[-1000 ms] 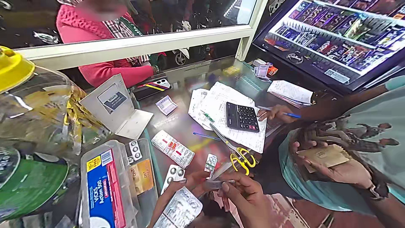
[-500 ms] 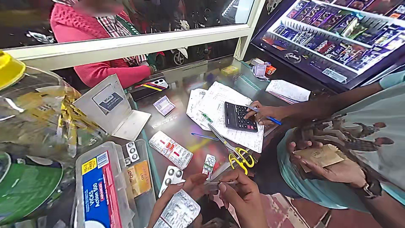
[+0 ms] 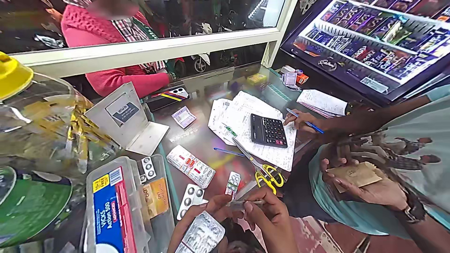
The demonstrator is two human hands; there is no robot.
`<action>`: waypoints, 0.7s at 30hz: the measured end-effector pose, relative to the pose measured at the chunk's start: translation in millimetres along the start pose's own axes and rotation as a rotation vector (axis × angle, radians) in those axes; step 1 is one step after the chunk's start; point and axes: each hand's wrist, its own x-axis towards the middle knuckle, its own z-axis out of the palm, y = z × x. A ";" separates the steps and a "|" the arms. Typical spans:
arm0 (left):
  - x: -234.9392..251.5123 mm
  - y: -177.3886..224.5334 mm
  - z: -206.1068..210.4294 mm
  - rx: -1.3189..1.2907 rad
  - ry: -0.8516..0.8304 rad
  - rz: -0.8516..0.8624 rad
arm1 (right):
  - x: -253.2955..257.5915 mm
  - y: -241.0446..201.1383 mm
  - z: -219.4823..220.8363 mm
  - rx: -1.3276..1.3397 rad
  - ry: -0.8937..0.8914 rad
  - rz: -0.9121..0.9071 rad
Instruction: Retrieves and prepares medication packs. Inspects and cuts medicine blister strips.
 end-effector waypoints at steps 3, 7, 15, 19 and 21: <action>-0.9 -2.4 1.3 0.032 0.051 0.048 | 0.3 -0.2 -0.3 -0.009 -0.005 -0.004; -2.1 -3.5 0.8 0.049 0.142 0.093 | 0.1 -3.4 1.4 -0.051 0.018 -0.009; -3.7 -5.3 9.0 -0.009 0.300 0.158 | -0.1 -1.9 0.4 -0.082 0.033 -0.028; -4.0 -8.3 8.4 -0.059 0.363 0.234 | -0.1 -0.5 -0.1 -0.085 0.046 -0.041; -4.3 -8.8 10.0 -0.087 0.360 0.251 | -0.1 -0.1 -0.2 -0.072 0.047 -0.037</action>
